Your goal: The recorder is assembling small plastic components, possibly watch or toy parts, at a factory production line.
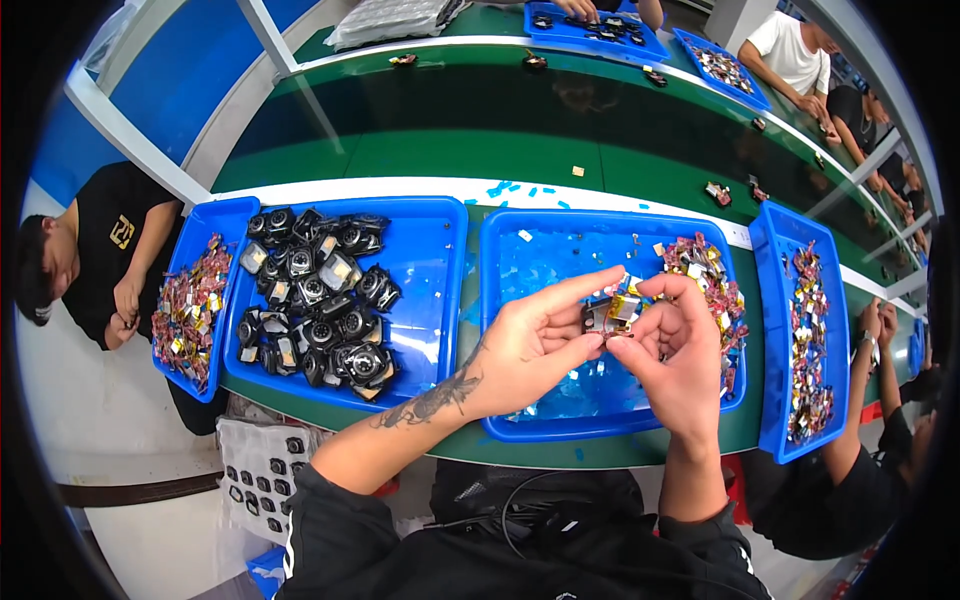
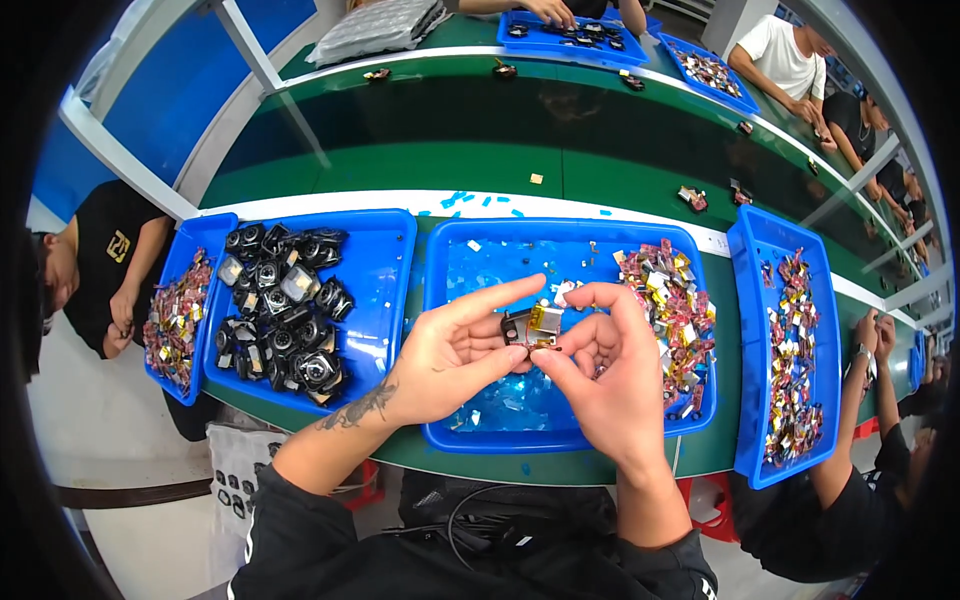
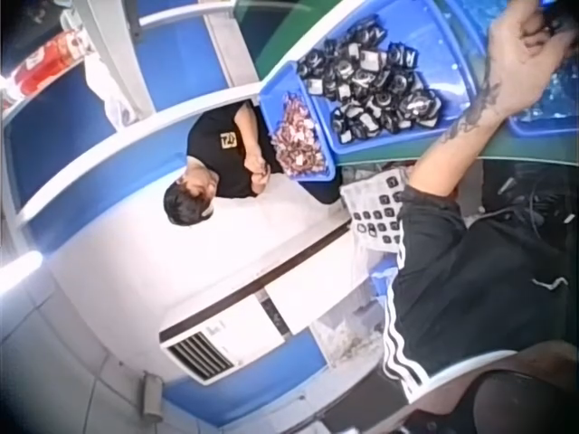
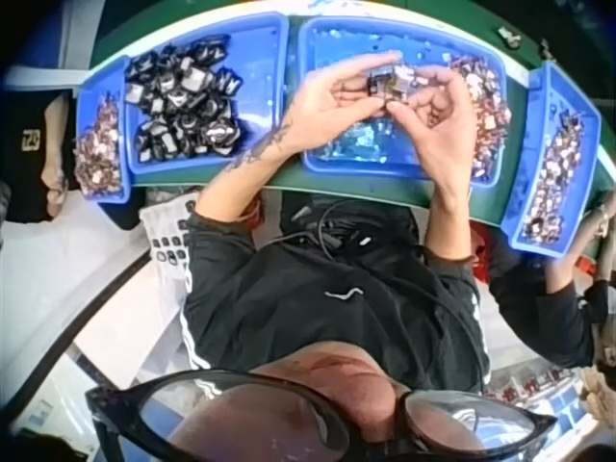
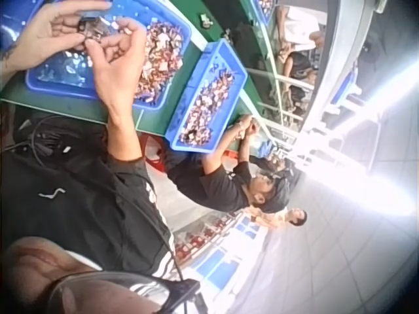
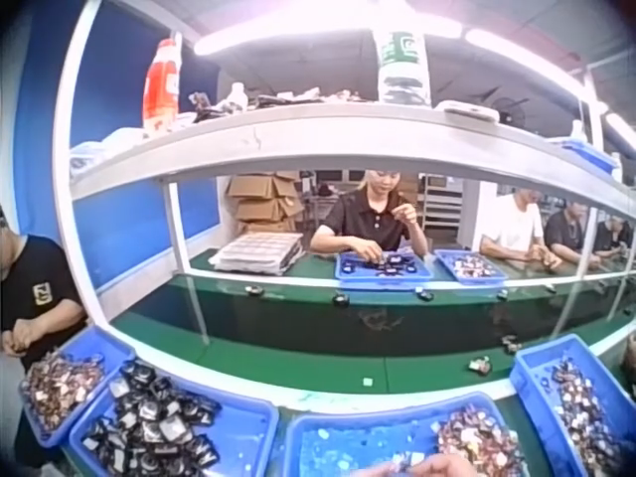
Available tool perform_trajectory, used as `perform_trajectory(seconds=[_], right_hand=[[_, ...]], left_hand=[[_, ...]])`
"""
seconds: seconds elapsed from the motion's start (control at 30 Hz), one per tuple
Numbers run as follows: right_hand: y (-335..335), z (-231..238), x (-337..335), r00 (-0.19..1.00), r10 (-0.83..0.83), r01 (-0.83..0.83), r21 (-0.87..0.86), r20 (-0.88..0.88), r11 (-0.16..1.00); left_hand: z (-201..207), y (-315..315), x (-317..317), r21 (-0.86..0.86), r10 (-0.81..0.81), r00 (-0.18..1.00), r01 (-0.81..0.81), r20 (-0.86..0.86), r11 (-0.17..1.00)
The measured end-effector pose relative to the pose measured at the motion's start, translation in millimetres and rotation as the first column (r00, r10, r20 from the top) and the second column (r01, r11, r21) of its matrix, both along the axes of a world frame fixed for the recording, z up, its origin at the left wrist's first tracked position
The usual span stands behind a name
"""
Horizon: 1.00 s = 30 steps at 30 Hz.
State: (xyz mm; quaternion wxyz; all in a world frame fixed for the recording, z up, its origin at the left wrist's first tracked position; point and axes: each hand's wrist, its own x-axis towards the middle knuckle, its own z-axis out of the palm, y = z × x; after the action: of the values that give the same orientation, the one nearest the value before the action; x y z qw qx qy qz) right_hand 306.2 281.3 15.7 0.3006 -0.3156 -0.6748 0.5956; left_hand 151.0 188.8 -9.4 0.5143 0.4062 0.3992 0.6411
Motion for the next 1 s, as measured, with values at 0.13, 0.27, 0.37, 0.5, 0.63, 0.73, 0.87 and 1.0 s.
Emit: perform_trajectory(seconds=[0.13, 0.27, 0.37, 0.5, 0.63, 0.73, 0.87, 1.0], right_hand=[[3, 4, 1, 0.996, 0.006, -0.009, 0.039, 0.084, 0.999], [4, 0, 0, 0.994, 0.029, -0.036, 0.068, 0.103, 0.997], [3, -9, -4, 0.994, -0.016, -0.007, 0.208, 0.109, 0.978], [1, -16, -11, 0.999, -0.034, 0.032, 0.168, 0.010, 0.985], [3, -10, -23, 1.000, 0.004, -0.009, 0.169, 0.027, 0.986], [26, 2, -35, 0.992, 0.102, -0.114, 0.200, 0.068, 0.973], [120, 6, -95, 0.961, 0.217, -0.260, 0.291, 0.173, 0.921], [205, -21, -146, 0.910, 0.056, -0.083, 0.048, 0.411, 0.995]], left_hand=[[4, 1, 0, -0.050, -0.013, 1.000, 0.012, -0.011, 0.999], [7, 1, -1, -0.129, 0.002, 0.998, -0.011, -0.069, 0.992], [3, -1, -1, -0.120, 0.042, 0.999, -0.041, 0.006, 0.992], [-5, 2, 4, -0.120, 0.126, 0.992, -0.124, 0.016, 0.985], [0, 5, 7, -0.095, 0.243, 0.955, -0.261, -0.169, 0.961], [8, -1, -9, -0.061, 0.285, 0.924, -0.309, -0.254, 0.949], [18, -46, -65, 0.192, 0.282, 0.065, -0.583, -0.957, 0.789], [15, -86, -125, 0.285, -0.001, -0.365, -0.727, -0.931, 0.625]])
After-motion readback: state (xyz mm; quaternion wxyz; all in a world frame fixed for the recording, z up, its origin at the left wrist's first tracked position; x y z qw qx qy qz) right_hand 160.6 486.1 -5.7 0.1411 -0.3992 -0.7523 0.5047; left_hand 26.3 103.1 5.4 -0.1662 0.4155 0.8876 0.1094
